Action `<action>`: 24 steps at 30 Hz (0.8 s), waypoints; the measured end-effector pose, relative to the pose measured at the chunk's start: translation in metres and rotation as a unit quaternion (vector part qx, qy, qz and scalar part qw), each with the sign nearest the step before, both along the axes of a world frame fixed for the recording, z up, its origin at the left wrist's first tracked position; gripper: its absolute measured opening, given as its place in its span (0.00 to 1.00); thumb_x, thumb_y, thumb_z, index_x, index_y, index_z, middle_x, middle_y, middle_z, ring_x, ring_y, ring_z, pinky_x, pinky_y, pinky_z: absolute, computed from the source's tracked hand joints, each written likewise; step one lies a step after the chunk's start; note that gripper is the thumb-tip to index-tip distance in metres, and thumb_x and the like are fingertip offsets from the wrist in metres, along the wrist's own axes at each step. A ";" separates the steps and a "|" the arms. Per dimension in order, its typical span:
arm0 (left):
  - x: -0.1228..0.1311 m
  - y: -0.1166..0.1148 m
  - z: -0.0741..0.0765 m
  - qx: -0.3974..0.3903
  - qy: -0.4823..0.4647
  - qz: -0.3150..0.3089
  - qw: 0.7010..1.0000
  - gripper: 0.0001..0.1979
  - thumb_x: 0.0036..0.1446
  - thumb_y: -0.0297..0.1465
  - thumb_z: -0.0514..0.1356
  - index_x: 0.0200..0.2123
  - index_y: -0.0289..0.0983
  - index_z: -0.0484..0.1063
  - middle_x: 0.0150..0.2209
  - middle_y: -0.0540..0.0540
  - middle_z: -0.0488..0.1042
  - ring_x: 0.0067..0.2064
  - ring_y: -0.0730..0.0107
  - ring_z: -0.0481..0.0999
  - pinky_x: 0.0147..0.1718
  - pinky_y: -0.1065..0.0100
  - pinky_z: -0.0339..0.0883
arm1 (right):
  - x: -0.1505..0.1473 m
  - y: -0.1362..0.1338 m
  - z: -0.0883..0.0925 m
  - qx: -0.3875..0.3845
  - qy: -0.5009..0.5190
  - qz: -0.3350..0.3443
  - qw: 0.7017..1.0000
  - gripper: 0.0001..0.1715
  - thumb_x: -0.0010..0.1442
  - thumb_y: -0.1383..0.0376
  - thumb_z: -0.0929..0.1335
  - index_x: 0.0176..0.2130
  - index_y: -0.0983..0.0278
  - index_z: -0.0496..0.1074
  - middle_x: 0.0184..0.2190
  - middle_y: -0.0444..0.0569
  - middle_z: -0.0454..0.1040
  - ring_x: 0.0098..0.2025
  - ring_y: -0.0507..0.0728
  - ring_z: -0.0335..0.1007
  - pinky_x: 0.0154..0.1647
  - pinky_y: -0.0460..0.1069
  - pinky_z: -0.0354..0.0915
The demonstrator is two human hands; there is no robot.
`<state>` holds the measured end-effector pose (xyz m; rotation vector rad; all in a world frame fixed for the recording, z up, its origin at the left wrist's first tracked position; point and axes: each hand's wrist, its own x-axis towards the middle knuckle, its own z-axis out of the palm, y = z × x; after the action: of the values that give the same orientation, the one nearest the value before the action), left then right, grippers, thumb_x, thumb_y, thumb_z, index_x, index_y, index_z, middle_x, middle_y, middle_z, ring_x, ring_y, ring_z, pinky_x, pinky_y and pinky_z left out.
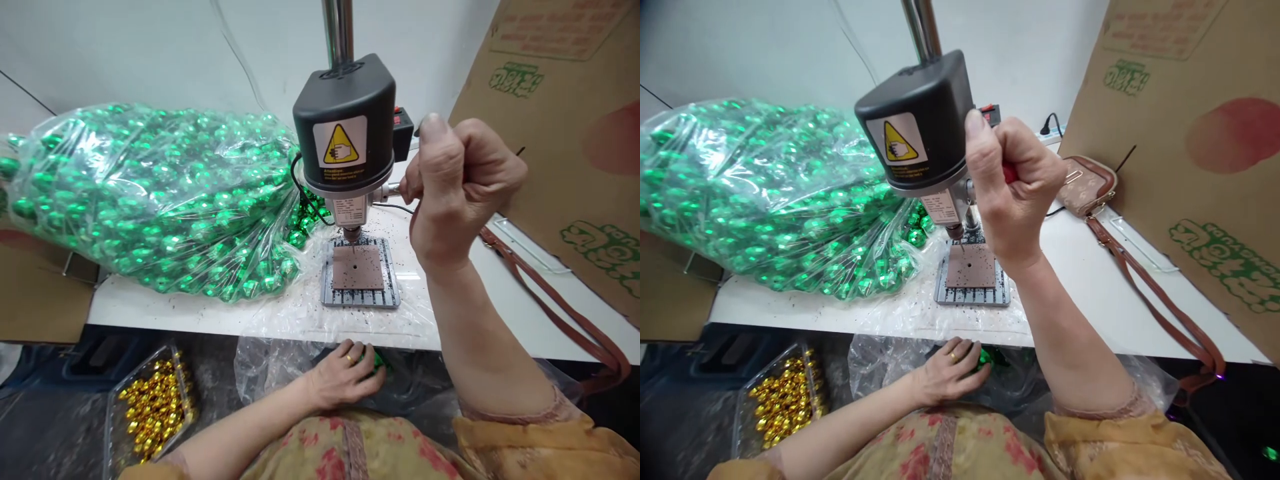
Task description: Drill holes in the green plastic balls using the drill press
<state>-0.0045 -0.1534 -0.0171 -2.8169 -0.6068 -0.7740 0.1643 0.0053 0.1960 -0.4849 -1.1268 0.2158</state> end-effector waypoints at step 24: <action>-0.076 0.185 0.099 -0.317 -0.374 0.305 0.816 0.18 0.65 0.46 0.63 0.54 0.44 0.76 0.43 0.44 0.74 0.38 0.64 0.77 0.41 0.61 0.75 | 0.003 0.002 -0.004 -0.008 -0.067 -0.074 0.995 0.26 0.71 0.51 0.63 0.25 0.56 0.54 0.17 0.42 0.53 0.19 0.54 0.56 0.21 0.56 0.56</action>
<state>-0.0803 0.0319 0.0821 -2.3536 -2.0915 -1.7608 0.1669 0.0075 0.1918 -0.6017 -1.2153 0.0637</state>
